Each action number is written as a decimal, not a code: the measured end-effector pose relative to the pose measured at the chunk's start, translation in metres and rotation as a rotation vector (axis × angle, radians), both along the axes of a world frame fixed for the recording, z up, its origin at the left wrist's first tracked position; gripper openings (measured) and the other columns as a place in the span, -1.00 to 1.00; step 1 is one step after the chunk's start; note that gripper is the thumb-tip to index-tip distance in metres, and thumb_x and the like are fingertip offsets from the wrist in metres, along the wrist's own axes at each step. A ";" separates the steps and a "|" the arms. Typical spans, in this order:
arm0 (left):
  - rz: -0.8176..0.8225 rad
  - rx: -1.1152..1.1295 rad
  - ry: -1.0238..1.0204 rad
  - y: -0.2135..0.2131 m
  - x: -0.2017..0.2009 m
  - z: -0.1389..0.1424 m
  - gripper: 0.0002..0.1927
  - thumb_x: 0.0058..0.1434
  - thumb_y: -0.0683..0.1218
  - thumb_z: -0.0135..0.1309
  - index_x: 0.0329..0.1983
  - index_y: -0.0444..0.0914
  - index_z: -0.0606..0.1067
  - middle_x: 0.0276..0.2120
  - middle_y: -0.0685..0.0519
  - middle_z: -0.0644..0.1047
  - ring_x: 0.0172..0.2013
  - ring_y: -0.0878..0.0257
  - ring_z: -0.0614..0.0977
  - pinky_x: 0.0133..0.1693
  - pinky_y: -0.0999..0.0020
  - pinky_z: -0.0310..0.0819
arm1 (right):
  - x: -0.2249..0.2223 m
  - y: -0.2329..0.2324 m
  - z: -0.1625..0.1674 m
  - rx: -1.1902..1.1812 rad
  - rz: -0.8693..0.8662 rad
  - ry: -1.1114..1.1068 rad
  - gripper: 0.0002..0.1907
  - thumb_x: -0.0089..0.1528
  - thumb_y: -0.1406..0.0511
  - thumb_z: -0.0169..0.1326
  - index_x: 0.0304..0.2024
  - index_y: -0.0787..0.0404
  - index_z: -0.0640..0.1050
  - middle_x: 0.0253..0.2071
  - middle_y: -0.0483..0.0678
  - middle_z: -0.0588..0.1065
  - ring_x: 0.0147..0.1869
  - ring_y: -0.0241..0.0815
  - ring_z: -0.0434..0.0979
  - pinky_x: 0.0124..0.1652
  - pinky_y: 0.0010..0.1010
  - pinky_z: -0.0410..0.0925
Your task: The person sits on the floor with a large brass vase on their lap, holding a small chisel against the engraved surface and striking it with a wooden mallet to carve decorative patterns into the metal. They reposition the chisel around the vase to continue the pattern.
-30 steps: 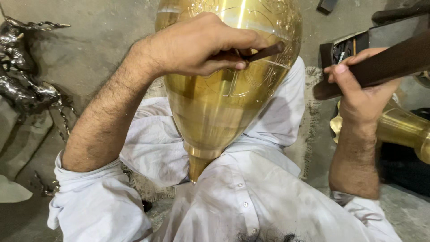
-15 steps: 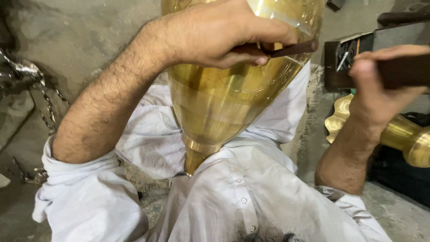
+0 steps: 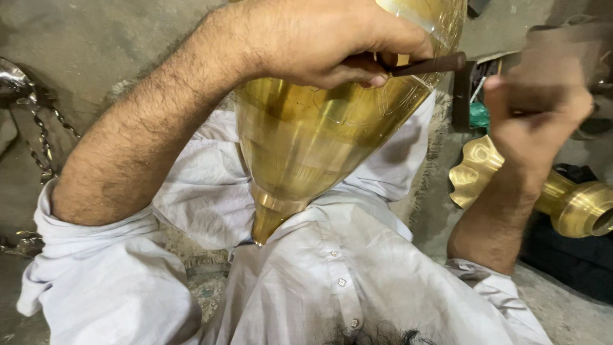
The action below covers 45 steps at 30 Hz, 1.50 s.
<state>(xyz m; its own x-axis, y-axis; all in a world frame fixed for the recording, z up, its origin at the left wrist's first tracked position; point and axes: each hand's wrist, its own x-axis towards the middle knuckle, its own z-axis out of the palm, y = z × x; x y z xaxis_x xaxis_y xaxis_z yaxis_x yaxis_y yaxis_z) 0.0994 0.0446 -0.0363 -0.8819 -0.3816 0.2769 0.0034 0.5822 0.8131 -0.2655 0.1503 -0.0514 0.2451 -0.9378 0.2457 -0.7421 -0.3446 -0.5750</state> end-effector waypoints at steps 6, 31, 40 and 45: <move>0.024 -0.002 -0.005 0.000 0.001 0.006 -0.64 0.38 -0.12 0.23 0.20 -0.18 0.48 -0.32 0.06 0.60 -0.30 0.23 0.66 -0.30 0.20 0.54 | 0.026 -0.006 0.007 -0.309 0.003 0.556 -0.64 0.18 0.38 0.41 -0.12 0.37 0.50 -0.28 0.04 0.52 -0.25 0.00 0.56 -0.17 -0.26 0.44; 0.058 -0.068 0.027 0.007 0.010 0.009 -0.70 0.29 -0.11 0.29 0.02 -0.20 0.48 -0.35 -0.01 0.64 -0.32 -0.02 0.67 -0.34 0.02 0.47 | 0.033 0.012 -0.006 0.094 -0.186 -0.431 -0.75 0.43 0.46 0.36 0.00 0.29 0.49 -0.17 -0.08 0.47 -0.16 -0.28 0.47 -0.10 -0.51 0.39; 0.023 -0.093 0.059 0.006 0.014 0.006 -0.71 0.28 -0.16 0.27 0.02 -0.22 0.47 -0.36 -0.05 0.62 -0.31 -0.06 0.67 -0.32 0.02 0.48 | 0.057 0.001 0.016 -0.027 -0.111 -0.350 -0.72 0.28 0.36 0.33 -0.06 0.23 0.49 -0.18 -0.10 0.51 -0.13 -0.28 0.54 -0.07 -0.45 0.46; 0.035 -0.072 0.068 0.008 0.014 0.005 -0.72 0.28 -0.16 0.27 0.00 -0.22 0.47 -0.37 -0.03 0.62 -0.33 -0.02 0.67 -0.33 0.04 0.48 | 0.066 -0.004 0.022 0.107 -0.112 -0.720 -0.74 0.25 0.34 0.28 -0.09 0.16 0.46 -0.32 -0.18 0.46 -0.24 -0.30 0.51 -0.14 -0.43 0.49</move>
<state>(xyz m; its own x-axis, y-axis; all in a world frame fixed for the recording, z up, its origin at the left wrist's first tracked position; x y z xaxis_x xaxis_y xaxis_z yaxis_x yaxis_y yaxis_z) 0.1137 0.0523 -0.0311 -0.8466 -0.3887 0.3636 0.0361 0.6397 0.7678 -0.1999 0.1468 -0.0299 -0.0415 -0.9756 0.2157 -0.1953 -0.2038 -0.9593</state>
